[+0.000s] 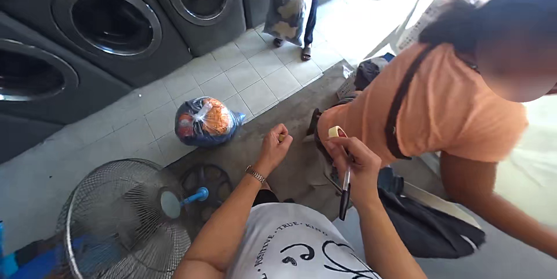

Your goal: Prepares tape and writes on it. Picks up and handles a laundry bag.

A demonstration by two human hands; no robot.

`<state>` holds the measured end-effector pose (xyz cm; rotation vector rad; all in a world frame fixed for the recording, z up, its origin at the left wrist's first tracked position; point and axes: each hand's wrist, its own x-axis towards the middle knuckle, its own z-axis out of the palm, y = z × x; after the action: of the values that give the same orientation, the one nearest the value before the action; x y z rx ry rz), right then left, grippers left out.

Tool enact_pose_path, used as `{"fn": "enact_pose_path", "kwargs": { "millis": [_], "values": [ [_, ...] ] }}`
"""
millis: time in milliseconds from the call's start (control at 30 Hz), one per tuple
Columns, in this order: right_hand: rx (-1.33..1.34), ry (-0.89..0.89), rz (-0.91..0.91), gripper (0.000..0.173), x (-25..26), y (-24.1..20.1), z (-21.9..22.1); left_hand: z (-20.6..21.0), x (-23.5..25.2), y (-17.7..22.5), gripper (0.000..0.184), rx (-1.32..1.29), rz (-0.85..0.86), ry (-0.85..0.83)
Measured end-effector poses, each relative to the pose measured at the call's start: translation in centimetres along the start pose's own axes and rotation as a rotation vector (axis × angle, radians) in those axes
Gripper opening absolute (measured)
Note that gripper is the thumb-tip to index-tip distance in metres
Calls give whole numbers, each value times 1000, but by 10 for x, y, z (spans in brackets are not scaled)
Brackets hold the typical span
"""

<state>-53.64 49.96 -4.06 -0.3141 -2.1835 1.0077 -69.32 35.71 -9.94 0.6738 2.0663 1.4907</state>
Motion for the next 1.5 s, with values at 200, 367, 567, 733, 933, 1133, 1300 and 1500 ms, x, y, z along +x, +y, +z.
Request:
{"fn": "enact_pose_path", "kwargs": {
  "millis": [200, 367, 567, 733, 933, 1133, 1300, 1500],
  "values": [
    [-25, -134, -72, 17, 47, 3, 54, -49, 34, -37, 28, -69, -207, -54],
    [3, -221, -147, 18, 70, 16, 112, -93, 43, -52, 26, -19, -205, 29],
    [356, -392, 10, 24, 120, 37, 158, -124, 52, -58, 36, 67, -167, 175],
    [748, -638, 219, 28, 188, 72, 186, -139, 79, -42, 35, -18, -196, 329],
    [933, -700, 420, 39, 252, 92, 184, -130, 129, 9, 35, -314, -228, 480],
    [961, -582, 473, 37, 278, 118, 173, -121, 172, 16, 51, -517, -171, 197],
    [889, -478, 470, 33, 279, 118, 164, -124, 197, 34, 33, -240, -66, 107],
    [762, -486, 366, 32, 272, 92, 164, -131, 204, 44, 32, 38, 190, -26]
  ]
}}
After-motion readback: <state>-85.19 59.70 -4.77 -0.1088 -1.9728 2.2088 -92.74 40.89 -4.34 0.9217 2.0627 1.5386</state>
